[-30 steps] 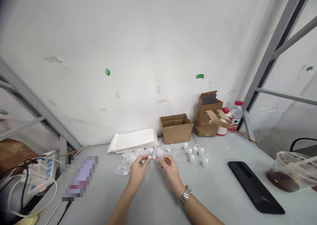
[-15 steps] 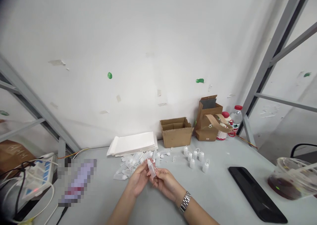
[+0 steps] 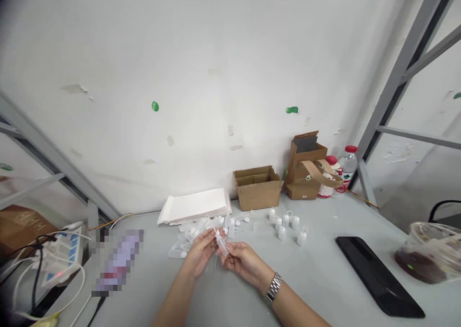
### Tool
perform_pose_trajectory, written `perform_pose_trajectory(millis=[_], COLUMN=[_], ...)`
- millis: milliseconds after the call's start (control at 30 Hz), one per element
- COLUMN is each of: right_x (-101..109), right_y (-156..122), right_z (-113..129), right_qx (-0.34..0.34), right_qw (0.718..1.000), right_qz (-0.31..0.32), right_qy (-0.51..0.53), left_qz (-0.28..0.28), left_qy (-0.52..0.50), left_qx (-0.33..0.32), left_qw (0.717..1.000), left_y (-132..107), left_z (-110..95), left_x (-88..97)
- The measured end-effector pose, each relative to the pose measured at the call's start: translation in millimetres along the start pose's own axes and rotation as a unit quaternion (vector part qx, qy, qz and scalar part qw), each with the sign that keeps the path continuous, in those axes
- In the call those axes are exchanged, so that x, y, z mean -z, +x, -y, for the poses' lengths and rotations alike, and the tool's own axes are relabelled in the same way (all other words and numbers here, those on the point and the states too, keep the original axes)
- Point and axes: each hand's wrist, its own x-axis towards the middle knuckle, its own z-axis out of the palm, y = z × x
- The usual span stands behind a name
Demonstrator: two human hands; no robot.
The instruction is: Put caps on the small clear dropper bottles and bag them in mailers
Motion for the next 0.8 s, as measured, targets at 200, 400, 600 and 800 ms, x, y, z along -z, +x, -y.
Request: perform_pose_trajectory(millis=[200, 400, 600, 800], right_x=[-2, -3, -4, 3], right_y=[-1, 3, 5, 5], right_z=[-1, -3, -2, -4], right_qx=[0.039, 0.059, 0.102, 0.015], right_qw=[0.998, 0.987, 0.96, 0.99], right_qz=[-0.027, -0.122, -0.219, -0.129], right_qy=[-0.04, -0.082, -0.144, -0.059], left_qz=[-0.011, -0.085, -0.101, -0.063], left_qy=[0.049, 0.073, 0.09, 0.065], left_qx=[-0.01, -0.091, -0.117, -0.095], left_qw=[0.999, 0.99, 0.984, 0.991], left_y=[-3, 3, 5, 1], left_z=[-5, 11, 19, 13], left_x=[-4.5, -5.6, -6.2, -9.5])
